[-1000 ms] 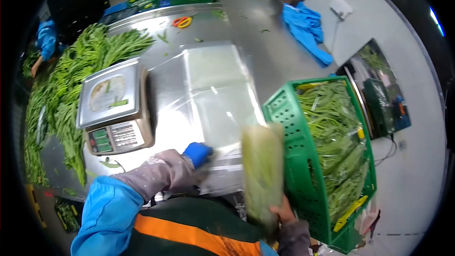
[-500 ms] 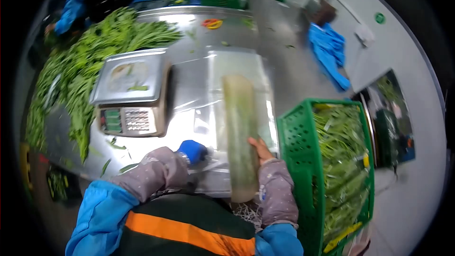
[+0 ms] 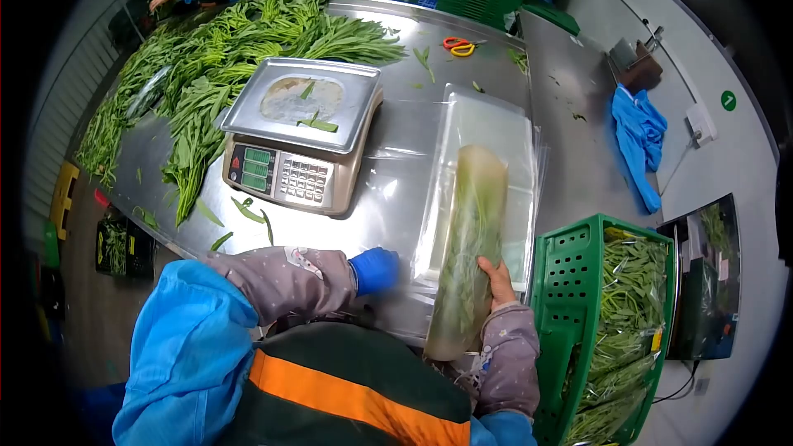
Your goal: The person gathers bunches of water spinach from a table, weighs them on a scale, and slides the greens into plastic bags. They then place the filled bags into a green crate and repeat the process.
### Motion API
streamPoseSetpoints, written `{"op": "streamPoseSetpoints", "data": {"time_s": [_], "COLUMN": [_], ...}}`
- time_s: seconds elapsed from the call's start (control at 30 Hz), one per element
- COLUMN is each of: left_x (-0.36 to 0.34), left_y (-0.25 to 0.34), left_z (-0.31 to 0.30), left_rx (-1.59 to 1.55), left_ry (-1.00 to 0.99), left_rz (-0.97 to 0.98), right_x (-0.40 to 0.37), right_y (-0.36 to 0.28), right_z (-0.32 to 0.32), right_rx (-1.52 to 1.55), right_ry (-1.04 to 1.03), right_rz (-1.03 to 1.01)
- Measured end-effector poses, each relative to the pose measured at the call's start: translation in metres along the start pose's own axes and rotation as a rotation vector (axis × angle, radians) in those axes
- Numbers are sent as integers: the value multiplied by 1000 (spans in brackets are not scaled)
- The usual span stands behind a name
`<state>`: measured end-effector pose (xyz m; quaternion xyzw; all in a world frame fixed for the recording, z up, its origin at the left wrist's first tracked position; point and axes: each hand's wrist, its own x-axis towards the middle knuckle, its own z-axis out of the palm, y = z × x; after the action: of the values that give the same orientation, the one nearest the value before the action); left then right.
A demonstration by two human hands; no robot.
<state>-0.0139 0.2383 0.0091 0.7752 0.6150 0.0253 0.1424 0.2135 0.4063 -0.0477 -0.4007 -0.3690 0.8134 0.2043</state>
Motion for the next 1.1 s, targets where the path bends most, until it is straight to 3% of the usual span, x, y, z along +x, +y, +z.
{"op": "streamPoseSetpoints", "data": {"time_s": [0.1,0.17,0.2,0.23,0.27,0.33,0.37,0.4,0.43,0.5,0.57,0.6,0.63,0.73,0.77,0.87,0.97,1.03,1.1], "left_x": [-5,-8,-4,1,2,4,5,5,10,16,26,36,22,-1,-3,-7,-2,-2,15], "left_y": [-25,-32,-41,-42,-46,-36,-16,-7,-6,-23,-14,-26,-19,-10,-11,-15,-25,-18,-15], "left_z": [50,47,58,29,20,1,-18,-27,-1,118,49,56,5,-77,-81,-90,-92,-89,-63], "left_rx": [73,-66,-99,-252,96,207,-33,-3,-240,-306,-300,-301,-239,-74,-31,66,118,15,-115], "left_ry": [264,371,290,41,-40,58,240,350,88,287,-124,-190,89,164,201,338,323,309,366], "left_rz": [130,116,-11,-178,18,91,-28,50,-120,-51,-190,-129,13,88,122,135,128,187,202], "right_x": [-2,0,0,-3,-11,-39,-65,-86,-98,-138,-190,-217,-230,-245,-250,-249,-248,-243,-230], "right_y": [-2,-1,-1,-4,-10,-25,-35,-38,-31,-25,-15,-9,12,22,25,21,24,14,2], "right_z": [6,2,0,1,4,18,24,23,3,-13,-6,-3,-18,5,17,36,41,54,73], "right_rx": [-46,-66,-78,-39,-2,97,169,242,157,23,-317,-484,-412,-230,-157,-235,-144,54,8], "right_ry": [13,47,63,65,64,73,-48,-167,-183,-223,-311,-361,-414,-184,-101,-68,4,78,50], "right_rz": [-26,-29,-30,-24,-23,-28,-66,-103,0,40,53,49,88,318,387,317,273,302,255]}}
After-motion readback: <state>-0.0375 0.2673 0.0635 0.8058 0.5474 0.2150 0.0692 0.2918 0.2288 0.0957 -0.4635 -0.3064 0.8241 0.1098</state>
